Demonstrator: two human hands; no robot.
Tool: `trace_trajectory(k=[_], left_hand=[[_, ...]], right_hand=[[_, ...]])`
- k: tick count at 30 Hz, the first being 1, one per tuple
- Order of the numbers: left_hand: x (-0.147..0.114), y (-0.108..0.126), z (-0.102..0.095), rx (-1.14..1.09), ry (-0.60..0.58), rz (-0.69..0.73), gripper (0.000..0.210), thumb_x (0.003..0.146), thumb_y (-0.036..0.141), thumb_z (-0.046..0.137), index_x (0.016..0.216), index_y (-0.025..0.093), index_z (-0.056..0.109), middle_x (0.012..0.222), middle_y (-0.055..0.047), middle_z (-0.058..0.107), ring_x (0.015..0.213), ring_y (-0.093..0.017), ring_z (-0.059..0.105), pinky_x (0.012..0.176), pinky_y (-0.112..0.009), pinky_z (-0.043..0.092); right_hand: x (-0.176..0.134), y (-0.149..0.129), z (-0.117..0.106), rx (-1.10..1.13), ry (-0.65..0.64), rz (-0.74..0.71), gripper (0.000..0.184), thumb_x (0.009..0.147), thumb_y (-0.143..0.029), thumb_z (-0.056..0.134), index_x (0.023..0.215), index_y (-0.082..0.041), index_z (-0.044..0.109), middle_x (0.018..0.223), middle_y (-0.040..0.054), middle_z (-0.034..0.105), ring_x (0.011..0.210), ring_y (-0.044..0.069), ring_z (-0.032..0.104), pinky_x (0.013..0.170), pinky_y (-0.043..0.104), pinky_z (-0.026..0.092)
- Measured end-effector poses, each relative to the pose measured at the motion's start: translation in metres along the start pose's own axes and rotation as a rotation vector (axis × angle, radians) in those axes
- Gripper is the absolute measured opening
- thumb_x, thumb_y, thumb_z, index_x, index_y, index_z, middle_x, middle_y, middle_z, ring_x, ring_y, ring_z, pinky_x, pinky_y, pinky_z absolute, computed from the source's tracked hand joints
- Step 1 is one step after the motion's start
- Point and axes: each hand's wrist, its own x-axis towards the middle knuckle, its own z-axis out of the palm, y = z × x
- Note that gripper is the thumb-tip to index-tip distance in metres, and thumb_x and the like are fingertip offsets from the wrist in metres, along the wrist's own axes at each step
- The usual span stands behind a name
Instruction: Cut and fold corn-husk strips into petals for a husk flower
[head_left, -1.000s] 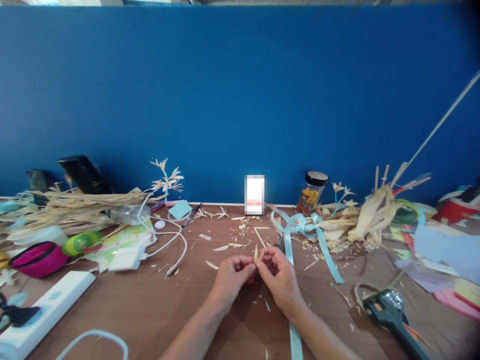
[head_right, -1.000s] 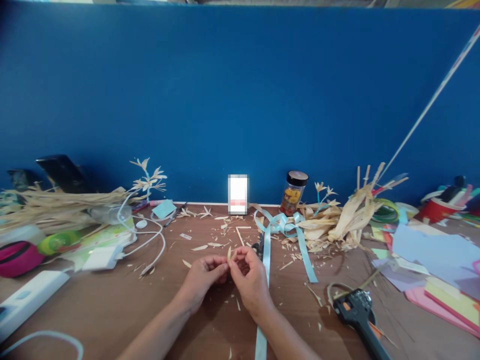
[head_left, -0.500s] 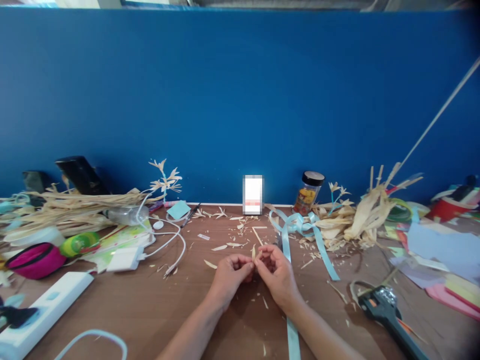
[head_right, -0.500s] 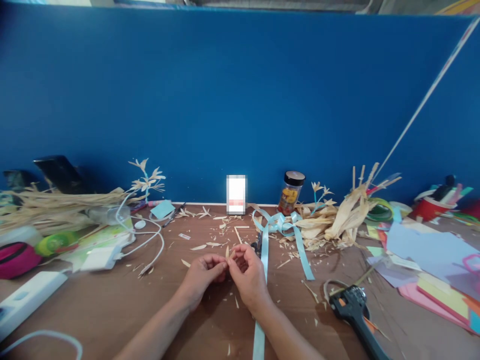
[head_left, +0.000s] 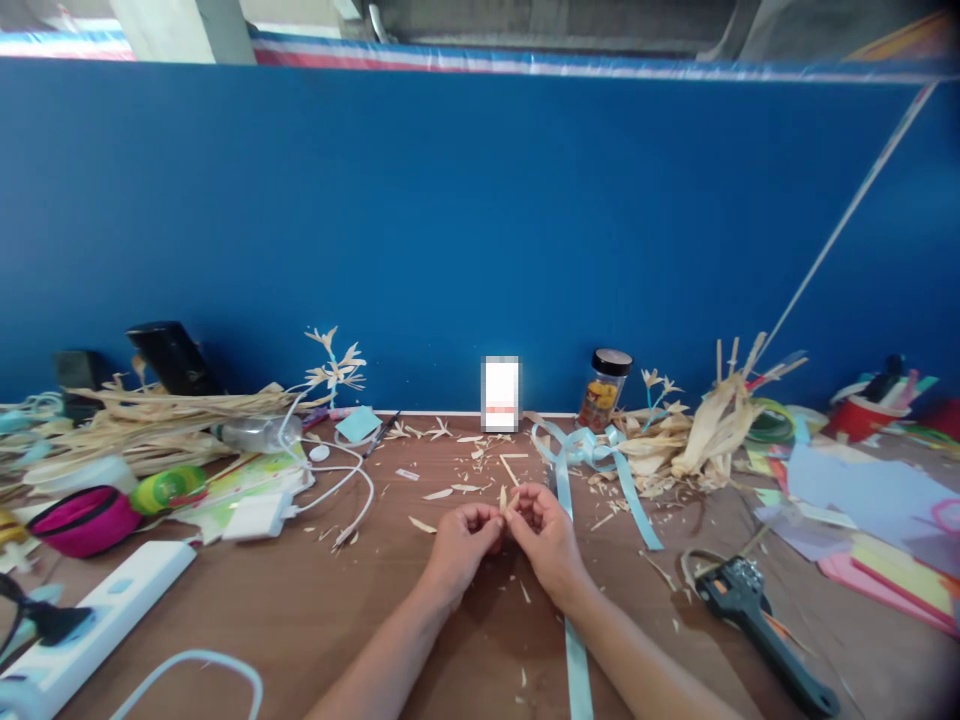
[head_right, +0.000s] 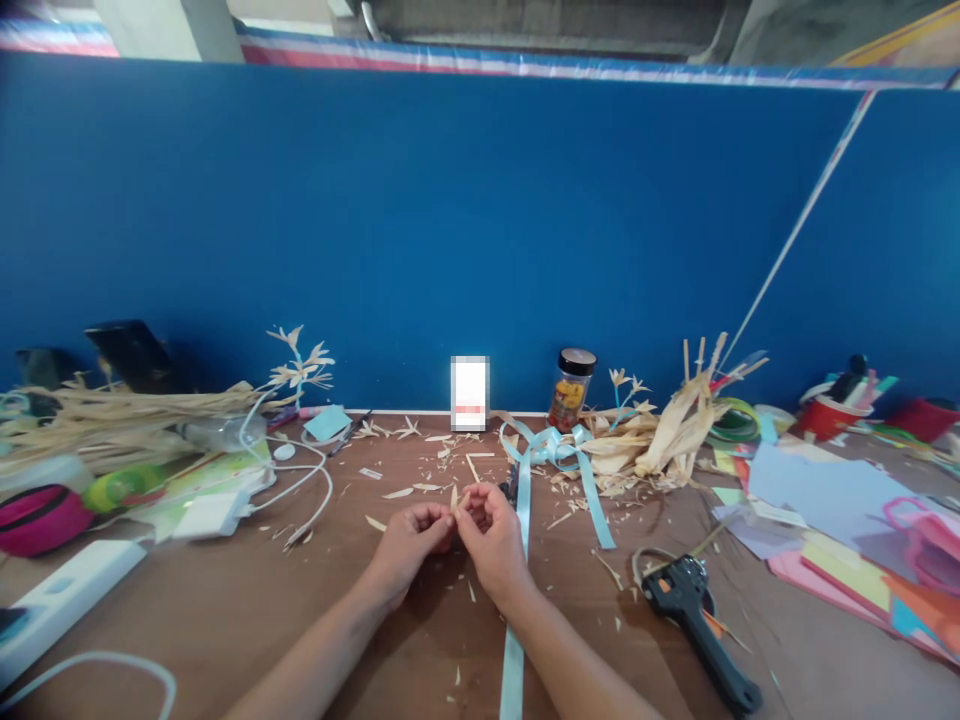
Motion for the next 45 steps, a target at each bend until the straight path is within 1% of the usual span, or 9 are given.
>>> trace_trajectory(k=[6, 12, 19, 22, 25, 28, 33, 39, 45], left_hand=[[-0.002, 0.005, -0.001, -0.082, 0.046, -0.036, 0.023, 0.061, 0.033, 0.066, 0.067, 0.012, 0.06, 0.053, 0.002, 0.055, 0.047, -0.007, 0.046, 0.051, -0.02, 0.037], [-0.003, 0.006, -0.002, -0.077, 0.006, 0.012, 0.021, 0.063, 0.031, 0.064, 0.065, 0.011, 0.059, 0.053, 0.002, 0.053, 0.046, -0.006, 0.044, 0.047, -0.018, 0.032], [-0.006, 0.01, 0.0, -0.047, 0.021, -0.02, 0.022, 0.061, 0.034, 0.065, 0.064, 0.013, 0.06, 0.054, 0.003, 0.054, 0.047, -0.007, 0.044, 0.051, -0.019, 0.035], [-0.005, 0.009, 0.0, 0.008, 0.001, -0.021, 0.024, 0.061, 0.035, 0.065, 0.068, 0.013, 0.06, 0.056, 0.002, 0.055, 0.049, -0.008, 0.046, 0.051, -0.019, 0.036], [-0.004, 0.007, 0.0, 0.09, -0.037, -0.012, 0.024, 0.063, 0.036, 0.064, 0.066, 0.013, 0.059, 0.05, 0.003, 0.052, 0.046, -0.008, 0.043, 0.048, -0.019, 0.033], [-0.004, 0.007, 0.001, 0.126, -0.059, -0.006, 0.024, 0.062, 0.037, 0.065, 0.062, 0.014, 0.057, 0.047, 0.004, 0.049, 0.044, -0.008, 0.041, 0.046, -0.018, 0.03], [-0.004, 0.007, 0.001, 0.116, -0.069, 0.002, 0.024, 0.061, 0.037, 0.065, 0.062, 0.014, 0.056, 0.048, 0.004, 0.049, 0.045, -0.008, 0.043, 0.046, -0.018, 0.032], [-0.002, 0.002, 0.0, 0.092, -0.06, -0.005, 0.023, 0.061, 0.035, 0.065, 0.064, 0.014, 0.056, 0.05, 0.004, 0.05, 0.045, -0.008, 0.042, 0.046, -0.018, 0.032], [-0.003, 0.003, 0.001, 0.108, -0.038, -0.03, 0.023, 0.061, 0.036, 0.065, 0.064, 0.014, 0.057, 0.052, 0.003, 0.051, 0.047, -0.009, 0.044, 0.047, -0.019, 0.033]], right_hand=[[0.009, -0.025, -0.007, -0.014, 0.091, -0.034, 0.019, 0.077, -0.028, 0.052, 0.093, -0.018, 0.05, 0.079, 0.0021, 0.056, 0.064, 0.011, 0.052, 0.058, 0.022, 0.044], [0.015, -0.054, -0.02, -0.01, 0.066, -0.014, 0.017, 0.078, -0.031, 0.049, 0.091, -0.019, 0.05, 0.074, -0.0008, 0.055, 0.056, 0.008, 0.049, 0.049, 0.018, 0.04], [-0.009, -0.044, -0.037, -0.566, -0.2, -0.05, 0.013, 0.073, -0.022, 0.053, 0.086, -0.022, 0.057, 0.075, -0.0002, 0.06, 0.063, 0.013, 0.053, 0.06, 0.024, 0.04], [-0.017, -0.037, -0.036, -0.688, -0.179, -0.066, 0.024, 0.071, -0.019, 0.054, 0.094, -0.024, 0.057, 0.083, 0.0012, 0.061, 0.071, 0.015, 0.055, 0.065, 0.026, 0.039], [-0.014, -0.031, -0.03, -0.564, -0.131, -0.001, 0.021, 0.075, -0.021, 0.05, 0.095, -0.022, 0.055, 0.078, 0.0006, 0.061, 0.066, 0.014, 0.055, 0.061, 0.023, 0.04], [-0.007, -0.028, -0.025, -0.422, -0.102, 0.027, 0.01, 0.076, -0.02, 0.046, 0.078, -0.019, 0.056, 0.066, -0.0019, 0.058, 0.06, 0.012, 0.053, 0.056, 0.021, 0.04], [-0.003, -0.023, -0.027, -0.4, -0.032, 0.049, 0.013, 0.075, -0.023, 0.046, 0.067, -0.018, 0.053, 0.055, -0.004, 0.05, 0.052, 0.011, 0.047, 0.05, 0.02, 0.036], [-0.004, -0.024, -0.026, -0.23, -0.107, 0.121, 0.009, 0.075, -0.022, 0.048, 0.079, -0.018, 0.054, 0.066, -0.0021, 0.056, 0.059, 0.011, 0.05, 0.056, 0.021, 0.04], [-0.003, -0.032, -0.024, -0.262, -0.129, 0.107, 0.011, 0.076, -0.023, 0.047, 0.069, -0.017, 0.053, 0.06, -0.0039, 0.05, 0.056, 0.01, 0.047, 0.053, 0.02, 0.038]])
